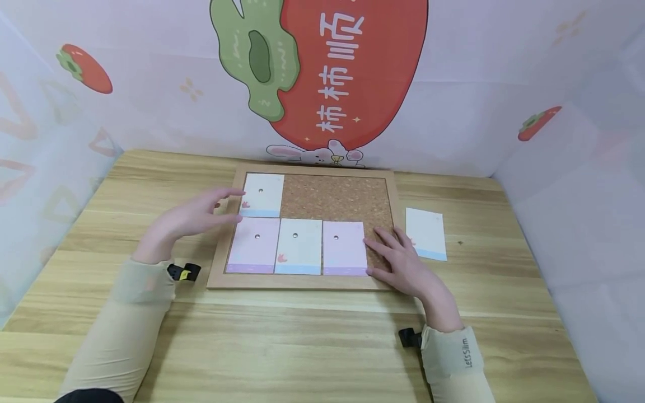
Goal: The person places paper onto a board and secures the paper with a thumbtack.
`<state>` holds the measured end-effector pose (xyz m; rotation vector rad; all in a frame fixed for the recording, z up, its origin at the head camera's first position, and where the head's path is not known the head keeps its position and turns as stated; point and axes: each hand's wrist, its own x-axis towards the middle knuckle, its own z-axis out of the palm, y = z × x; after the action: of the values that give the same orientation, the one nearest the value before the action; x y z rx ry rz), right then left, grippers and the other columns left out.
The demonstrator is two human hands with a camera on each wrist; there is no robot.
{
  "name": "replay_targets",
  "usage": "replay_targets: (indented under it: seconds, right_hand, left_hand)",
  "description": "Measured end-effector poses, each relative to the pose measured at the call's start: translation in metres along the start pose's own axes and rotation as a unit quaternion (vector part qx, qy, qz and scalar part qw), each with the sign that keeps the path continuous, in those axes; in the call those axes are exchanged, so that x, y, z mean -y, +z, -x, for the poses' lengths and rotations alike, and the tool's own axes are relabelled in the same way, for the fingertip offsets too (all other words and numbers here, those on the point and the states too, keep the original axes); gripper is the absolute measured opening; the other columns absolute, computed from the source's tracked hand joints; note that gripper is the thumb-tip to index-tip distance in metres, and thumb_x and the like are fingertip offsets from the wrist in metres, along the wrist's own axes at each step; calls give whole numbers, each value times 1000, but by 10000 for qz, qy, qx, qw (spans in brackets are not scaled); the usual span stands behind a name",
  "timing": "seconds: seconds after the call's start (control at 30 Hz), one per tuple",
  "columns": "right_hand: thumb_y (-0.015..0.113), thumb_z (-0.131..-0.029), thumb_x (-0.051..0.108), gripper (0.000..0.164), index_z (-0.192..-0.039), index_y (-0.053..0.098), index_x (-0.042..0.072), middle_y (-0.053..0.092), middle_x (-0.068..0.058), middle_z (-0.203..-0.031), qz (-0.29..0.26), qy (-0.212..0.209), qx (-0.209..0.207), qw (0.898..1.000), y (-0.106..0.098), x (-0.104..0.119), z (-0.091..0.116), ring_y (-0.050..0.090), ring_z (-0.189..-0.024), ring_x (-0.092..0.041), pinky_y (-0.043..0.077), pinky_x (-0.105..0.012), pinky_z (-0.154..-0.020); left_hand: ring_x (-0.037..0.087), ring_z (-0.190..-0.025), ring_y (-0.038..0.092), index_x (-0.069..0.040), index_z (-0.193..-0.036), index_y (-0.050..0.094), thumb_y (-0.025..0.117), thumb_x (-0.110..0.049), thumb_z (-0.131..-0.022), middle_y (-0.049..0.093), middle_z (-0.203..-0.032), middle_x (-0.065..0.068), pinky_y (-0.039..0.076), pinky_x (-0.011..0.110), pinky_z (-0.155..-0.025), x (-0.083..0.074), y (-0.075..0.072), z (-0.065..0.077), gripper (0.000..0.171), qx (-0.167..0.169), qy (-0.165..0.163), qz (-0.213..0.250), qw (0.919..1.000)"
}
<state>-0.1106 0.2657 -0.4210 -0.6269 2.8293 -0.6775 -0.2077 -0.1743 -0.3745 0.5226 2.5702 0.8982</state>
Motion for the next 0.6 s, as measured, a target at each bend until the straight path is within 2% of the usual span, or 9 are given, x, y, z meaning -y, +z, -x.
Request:
replay_targets:
  seconds: [0.13, 0.27, 0.4, 0.6]
  right_hand:
    - [70, -94, 31, 63, -150, 47, 14, 27, -18, -163, -50, 11, -27, 10000, 1, -2, 0, 8, -149, -55, 20, -75, -113]
    - [70, -94, 30, 63, -150, 47, 12, 29, -18, -163, -188, 60, -27, 9998, 0, -2, 0, 9, -149, -54, 19, -74, -114]
    - [70, -94, 26, 61, -148, 48, 9, 34, -21, -160, -402, 96, -91, 9991, -4, -4, 0, 12, -149, -54, 19, -73, -115]
    - [69, -95, 26, 56, -145, 51, 8, 40, -23, -156, -513, 130, -295, 9982, -10, -7, 1, 24, -147, -50, 25, -69, -115]
  left_hand:
    - [43, -151, 21, -4, -156, 27, 66, -27, -95, 24, -163, 23, 22, 62, -121, 5, 0, 0, 76, -119, -325, -245, 9991]
    - [46, -150, 19, -1, -157, 23, 67, -29, -95, 19, -163, 27, 21, 64, -121, 9, 1, 0, 80, -199, -619, -455, 9968]
    - [46, -150, 22, 1, -158, 18, 68, -29, -95, 21, -162, 29, 22, 62, -121, 13, 4, -3, 86, -100, -707, -580, 9958]
    - [45, -142, 37, 8, -155, 18, 69, -28, -94, 36, -154, 31, 30, 59, -119, 13, 8, -10, 87, 75, -722, -660, 9952]
